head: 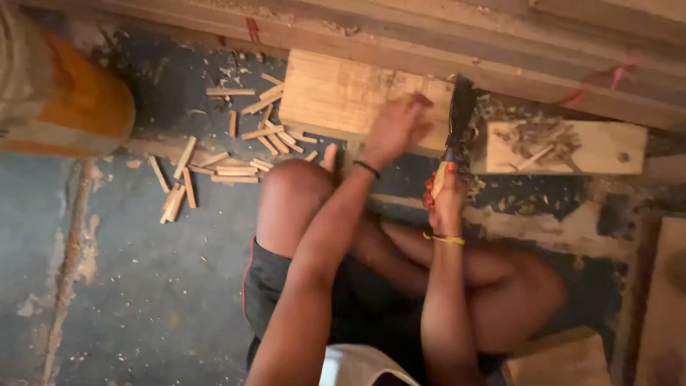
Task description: The person sits on the floor and uses a chisel to carve a rectangular wooden block. They repeatedly strike the chisel with a mallet to remove wood shavings and shape the block.
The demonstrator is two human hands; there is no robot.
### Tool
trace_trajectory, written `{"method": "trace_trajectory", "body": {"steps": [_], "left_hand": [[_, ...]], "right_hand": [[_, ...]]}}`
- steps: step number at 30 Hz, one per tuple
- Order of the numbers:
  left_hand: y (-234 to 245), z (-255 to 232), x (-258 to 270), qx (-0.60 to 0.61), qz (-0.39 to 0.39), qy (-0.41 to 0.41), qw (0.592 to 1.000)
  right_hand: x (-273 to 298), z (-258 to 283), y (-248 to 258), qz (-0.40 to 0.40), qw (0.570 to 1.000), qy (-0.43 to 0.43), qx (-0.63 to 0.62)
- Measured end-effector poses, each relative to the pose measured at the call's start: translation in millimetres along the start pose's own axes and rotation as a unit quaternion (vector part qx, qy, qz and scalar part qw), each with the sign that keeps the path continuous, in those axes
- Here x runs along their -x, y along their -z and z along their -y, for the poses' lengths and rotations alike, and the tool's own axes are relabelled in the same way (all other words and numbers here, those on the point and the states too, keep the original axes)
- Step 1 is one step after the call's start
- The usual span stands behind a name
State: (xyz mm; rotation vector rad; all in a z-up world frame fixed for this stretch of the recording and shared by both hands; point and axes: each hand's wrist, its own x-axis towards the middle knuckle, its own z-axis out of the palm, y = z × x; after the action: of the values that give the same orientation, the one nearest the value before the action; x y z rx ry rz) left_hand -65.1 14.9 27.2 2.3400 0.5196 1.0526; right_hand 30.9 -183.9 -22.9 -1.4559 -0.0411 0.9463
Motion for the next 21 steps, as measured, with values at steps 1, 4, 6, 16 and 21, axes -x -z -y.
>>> {"method": "trace_trajectory", "body": {"steps": [1, 4, 6, 16, 21], "left_hand": [[0.1, 3.5, 6.2, -0.011, -0.001, 0.047, 0.999], [-1.6, 12.7, 14.0, -0.078, 0.017, 0.094, 0.992], [-7.1, 10.6, 15.5, -0.111, 0.037, 0.078, 0.990], [-9.8, 12.5, 20.7, -0.132, 0.032, 0.055, 0.989], [-12.0, 19.8, 24.6, -0.145, 0.030, 0.066, 0.987]], "right_hand": [[4.8, -1.8, 7.2, -0.006, 1.000, 0.020, 0.014], [26.6, -11.7, 27.4, -0.019, 0.995, 0.063, 0.069], [45.2, -23.1, 40.6, -0.024, 0.989, 0.071, 0.126], [60.4, -27.7, 32.0, -0.026, 0.978, 0.037, 0.202], [63.3, -31.3, 35.3, -0.002, 0.981, 0.076, 0.179]]}}
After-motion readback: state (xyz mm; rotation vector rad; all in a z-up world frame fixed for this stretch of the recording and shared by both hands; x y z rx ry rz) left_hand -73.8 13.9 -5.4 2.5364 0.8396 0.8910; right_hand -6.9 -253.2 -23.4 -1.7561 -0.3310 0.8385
